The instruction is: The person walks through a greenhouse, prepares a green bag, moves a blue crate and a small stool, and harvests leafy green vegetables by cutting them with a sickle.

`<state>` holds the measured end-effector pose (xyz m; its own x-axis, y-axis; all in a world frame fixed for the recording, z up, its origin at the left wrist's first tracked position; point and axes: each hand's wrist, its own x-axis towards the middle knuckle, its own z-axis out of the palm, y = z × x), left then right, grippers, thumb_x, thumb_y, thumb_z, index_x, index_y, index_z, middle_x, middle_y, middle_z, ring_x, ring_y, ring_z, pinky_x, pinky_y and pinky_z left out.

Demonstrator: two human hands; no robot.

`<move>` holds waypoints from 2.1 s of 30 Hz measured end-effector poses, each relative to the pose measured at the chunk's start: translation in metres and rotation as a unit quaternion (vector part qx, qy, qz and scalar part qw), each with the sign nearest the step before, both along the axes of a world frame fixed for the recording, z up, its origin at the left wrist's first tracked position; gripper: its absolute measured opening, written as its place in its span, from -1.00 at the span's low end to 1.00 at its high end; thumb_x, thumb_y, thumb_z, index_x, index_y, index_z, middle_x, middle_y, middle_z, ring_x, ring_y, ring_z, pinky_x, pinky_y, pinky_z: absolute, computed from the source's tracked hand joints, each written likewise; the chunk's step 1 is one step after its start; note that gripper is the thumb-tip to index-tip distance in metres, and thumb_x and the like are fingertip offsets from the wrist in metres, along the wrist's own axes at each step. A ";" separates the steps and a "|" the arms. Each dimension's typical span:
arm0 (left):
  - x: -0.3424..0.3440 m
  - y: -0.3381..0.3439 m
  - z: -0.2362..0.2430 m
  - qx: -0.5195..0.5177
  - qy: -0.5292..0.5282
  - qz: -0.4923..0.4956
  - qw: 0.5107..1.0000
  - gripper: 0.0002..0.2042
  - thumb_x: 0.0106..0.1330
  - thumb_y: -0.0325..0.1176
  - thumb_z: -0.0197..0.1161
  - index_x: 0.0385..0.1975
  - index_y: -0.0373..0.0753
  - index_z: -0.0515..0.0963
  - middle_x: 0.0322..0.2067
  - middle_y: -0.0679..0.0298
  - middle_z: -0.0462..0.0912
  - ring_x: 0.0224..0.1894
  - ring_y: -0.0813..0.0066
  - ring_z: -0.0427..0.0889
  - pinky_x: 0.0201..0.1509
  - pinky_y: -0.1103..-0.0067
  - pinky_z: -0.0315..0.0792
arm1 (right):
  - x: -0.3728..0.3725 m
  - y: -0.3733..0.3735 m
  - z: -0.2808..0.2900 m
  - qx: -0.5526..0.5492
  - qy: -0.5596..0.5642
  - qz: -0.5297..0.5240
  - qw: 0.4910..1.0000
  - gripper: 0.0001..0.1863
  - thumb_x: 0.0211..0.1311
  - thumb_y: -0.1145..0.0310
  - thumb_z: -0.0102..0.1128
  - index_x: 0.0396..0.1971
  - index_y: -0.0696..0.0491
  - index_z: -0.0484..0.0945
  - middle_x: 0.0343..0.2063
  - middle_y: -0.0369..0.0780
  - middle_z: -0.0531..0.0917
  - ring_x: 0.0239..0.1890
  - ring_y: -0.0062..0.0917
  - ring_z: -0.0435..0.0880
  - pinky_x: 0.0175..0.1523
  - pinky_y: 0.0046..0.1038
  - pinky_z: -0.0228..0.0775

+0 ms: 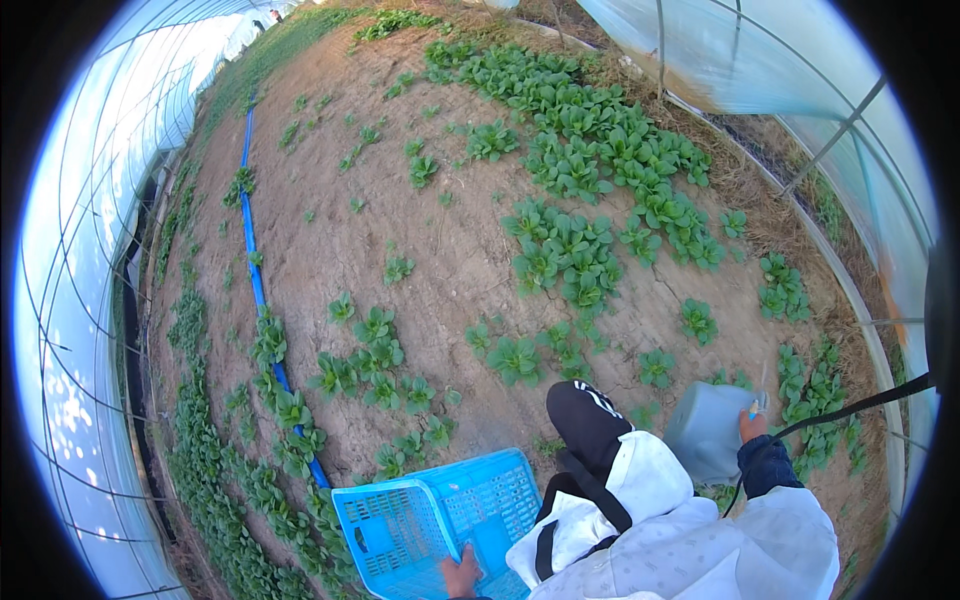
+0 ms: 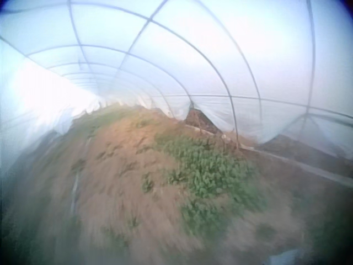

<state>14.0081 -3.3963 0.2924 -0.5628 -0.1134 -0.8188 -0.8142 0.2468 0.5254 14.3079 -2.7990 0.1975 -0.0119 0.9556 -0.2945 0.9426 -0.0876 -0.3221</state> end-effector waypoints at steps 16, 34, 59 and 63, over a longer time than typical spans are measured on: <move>-0.365 0.040 -0.148 -0.354 0.024 -0.326 0.877 -0.48 0.22 0.00 0.13 -0.08 -0.40 0.46 -0.20 -0.23 0.54 -0.12 -0.17 0.53 -0.20 0.19 0.43 | -0.532 0.138 -0.077 -0.043 -0.049 0.043 0.997 -0.51 0.09 0.11 0.19 -0.22 0.29 0.48 -0.35 0.10 0.60 -0.22 -0.03 0.59 -0.17 -0.16 0.38; -0.985 0.143 -0.026 -0.311 0.210 -0.203 0.904 -0.46 0.15 0.13 0.21 -0.24 -0.33 0.49 -0.48 -0.06 0.57 -0.38 0.03 0.54 -0.29 0.21 0.35 | -1.147 0.259 -0.019 0.040 0.247 0.113 0.962 -0.59 0.17 0.10 0.14 -0.42 0.23 0.47 -0.49 -0.01 0.58 -0.38 -0.12 0.57 -0.30 -0.17 0.32; -1.666 0.438 0.072 -0.075 0.097 -0.010 0.992 -0.71 0.28 -0.29 0.18 -0.67 -0.22 0.40 -0.78 0.44 0.31 -0.77 0.67 0.28 -0.73 0.61 0.17 | -1.679 0.417 -0.108 0.008 -0.019 0.002 1.000 -0.40 0.16 0.02 0.09 -0.05 0.30 0.41 -0.12 0.16 0.52 -0.05 0.03 0.48 -0.01 -0.13 0.33; -1.787 0.471 0.136 -0.071 0.137 0.041 0.987 -0.71 0.33 -0.30 0.14 -0.61 -0.18 0.26 -0.73 0.45 0.20 -0.74 0.65 0.20 -0.68 0.58 0.19 | -1.925 0.463 -0.050 -0.032 0.203 0.082 0.975 -0.54 0.17 0.02 0.12 -0.43 0.21 0.45 -0.55 -0.12 0.51 -0.47 -0.36 0.48 -0.33 -0.27 0.26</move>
<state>12.2211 -2.9249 0.4288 -0.7457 -0.2693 -0.6094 -0.6659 0.2733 0.6941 12.3834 -2.3363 0.1479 -0.2909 0.9110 -0.2924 0.7410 0.0211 -0.6712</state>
